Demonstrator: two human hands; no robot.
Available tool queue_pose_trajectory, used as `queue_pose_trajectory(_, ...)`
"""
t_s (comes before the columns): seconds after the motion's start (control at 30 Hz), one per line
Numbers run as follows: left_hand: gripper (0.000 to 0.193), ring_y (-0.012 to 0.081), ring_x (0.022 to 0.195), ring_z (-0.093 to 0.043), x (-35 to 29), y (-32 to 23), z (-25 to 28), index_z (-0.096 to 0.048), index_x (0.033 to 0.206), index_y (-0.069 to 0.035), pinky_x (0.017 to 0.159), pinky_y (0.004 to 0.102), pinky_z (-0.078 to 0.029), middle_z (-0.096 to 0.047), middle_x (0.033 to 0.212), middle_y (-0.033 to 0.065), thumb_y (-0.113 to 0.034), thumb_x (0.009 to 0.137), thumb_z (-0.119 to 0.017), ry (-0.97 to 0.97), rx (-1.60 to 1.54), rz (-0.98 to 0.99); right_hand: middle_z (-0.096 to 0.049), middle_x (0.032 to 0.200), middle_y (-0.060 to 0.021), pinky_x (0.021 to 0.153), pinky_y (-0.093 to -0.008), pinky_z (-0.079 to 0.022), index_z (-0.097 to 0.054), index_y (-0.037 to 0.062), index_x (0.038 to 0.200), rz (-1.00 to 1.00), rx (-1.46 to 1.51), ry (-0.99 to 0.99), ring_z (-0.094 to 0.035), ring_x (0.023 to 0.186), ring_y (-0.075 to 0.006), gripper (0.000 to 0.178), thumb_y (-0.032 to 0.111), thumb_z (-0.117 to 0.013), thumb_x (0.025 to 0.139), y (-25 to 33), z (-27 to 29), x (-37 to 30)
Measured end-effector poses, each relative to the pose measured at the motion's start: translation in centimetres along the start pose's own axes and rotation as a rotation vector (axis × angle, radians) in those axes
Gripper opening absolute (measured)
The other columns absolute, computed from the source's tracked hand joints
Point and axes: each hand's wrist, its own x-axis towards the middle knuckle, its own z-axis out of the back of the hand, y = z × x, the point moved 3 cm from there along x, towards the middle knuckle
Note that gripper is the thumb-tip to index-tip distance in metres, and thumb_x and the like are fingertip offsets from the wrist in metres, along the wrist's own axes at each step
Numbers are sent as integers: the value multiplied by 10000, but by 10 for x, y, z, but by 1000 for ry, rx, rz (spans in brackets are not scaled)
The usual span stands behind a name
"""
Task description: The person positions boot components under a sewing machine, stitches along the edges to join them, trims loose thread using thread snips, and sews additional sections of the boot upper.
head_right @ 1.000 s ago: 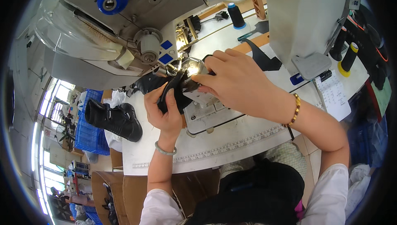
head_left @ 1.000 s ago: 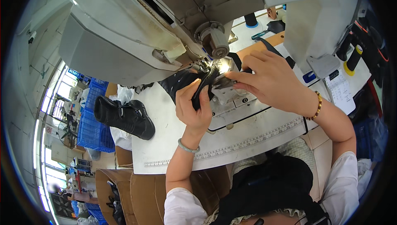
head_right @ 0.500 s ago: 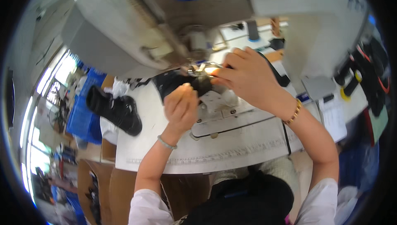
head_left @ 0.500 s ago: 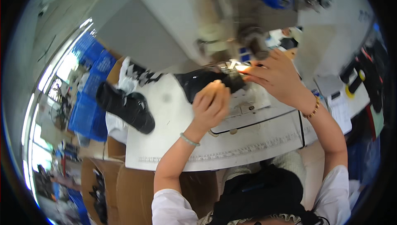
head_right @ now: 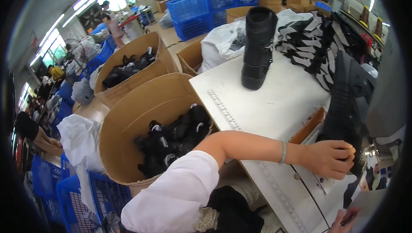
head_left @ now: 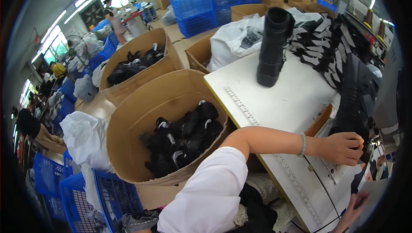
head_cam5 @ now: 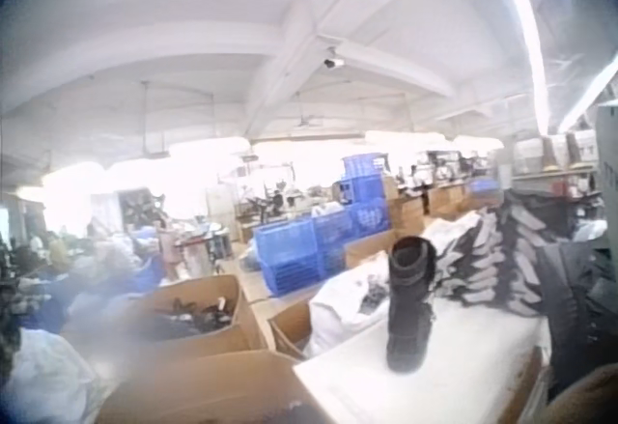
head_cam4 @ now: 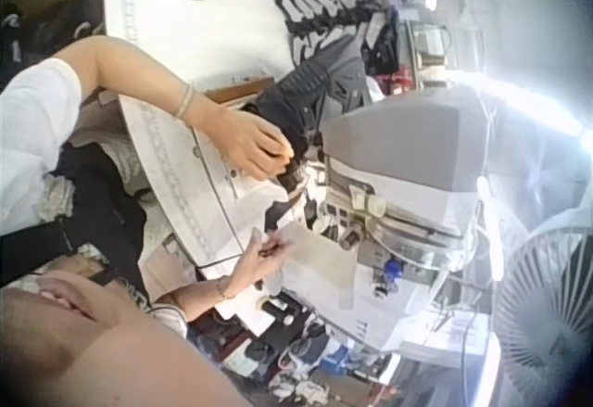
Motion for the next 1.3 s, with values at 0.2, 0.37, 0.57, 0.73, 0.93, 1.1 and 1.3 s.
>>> queue_pose_trajectory(0.2, 123, 248, 791, -518, 10, -8, -23, -521, 707, -40, 776, 368, -472, -520, 808, 88, -89, 653, -620, -110, -139, 33, -541, 1173, -140, 851, -278, -423, -540, -21, 1142, 321, 56, -290, -517, 916, -228, 264, 16, -543, 880, -62, -18, 36)
queue_pose_trajectory(0.37, 122, 252, 828, -524, 17, -6, -5, -529, 735, -34, 795, 367, -465, -522, 830, 82, -88, 660, -610, -39, -186, 71, -537, 1175, -141, 906, -348, -421, -542, -2, 1172, 632, -57, -229, -511, 1103, -278, 315, -52, -481, 867, -5, -35, 54)
queue_pose_trajectory(0.57, 148, 265, 910, -534, 12, -5, -5, -550, 793, -15, 844, 385, -458, -526, 864, 83, -85, 673, -600, -9, -109, 106, -504, 1246, -106, 841, -290, -444, -550, 48, 1166, 588, 78, -185, -516, 1098, -233, 327, -63, -505, 862, -4, -47, 54)
queue_pose_trajectory(0.73, 163, 261, 889, -538, 16, -7, -2, -558, 809, 0, 835, 384, -458, -535, 878, 92, -72, 667, -594, 14, -130, 160, -509, 1260, -105, 820, -259, -438, -550, 50, 1178, 502, 154, -121, -517, 1085, -201, 334, -61, -485, 871, -7, -45, 57)
queue_pose_trajectory(0.93, 163, 245, 903, -536, 23, -12, -8, -562, 787, -30, 813, 382, -449, -547, 906, 74, -119, 650, -572, 40, -203, 128, -567, 1189, -90, 827, -247, -434, -578, 17, 1150, 401, 220, -108, -536, 1053, -168, 309, -68, -482, 869, -18, -36, 51)
queue_pose_trajectory(1.1, 245, 277, 998, -564, -6, -3, -10, -621, 912, -74, 772, 398, -455, -567, 1017, 60, -102, 669, -640, 220, -63, 122, -623, 1103, -74, 762, -246, -508, -649, 44, 1063, 468, 391, -141, -603, 969, -159, 355, -109, -633, 743, 3, -53, 62)
queue_pose_trajectory(1.3, 172, 232, 873, -616, 15, 2, -14, -625, 871, -6, 760, 318, -500, -622, 938, 94, -19, 703, -659, 89, -75, 146, -636, 1042, -75, 606, -207, -479, -666, 77, 1015, 546, 425, -236, -587, 709, -102, 335, -5, -719, 694, 14, -39, 61)
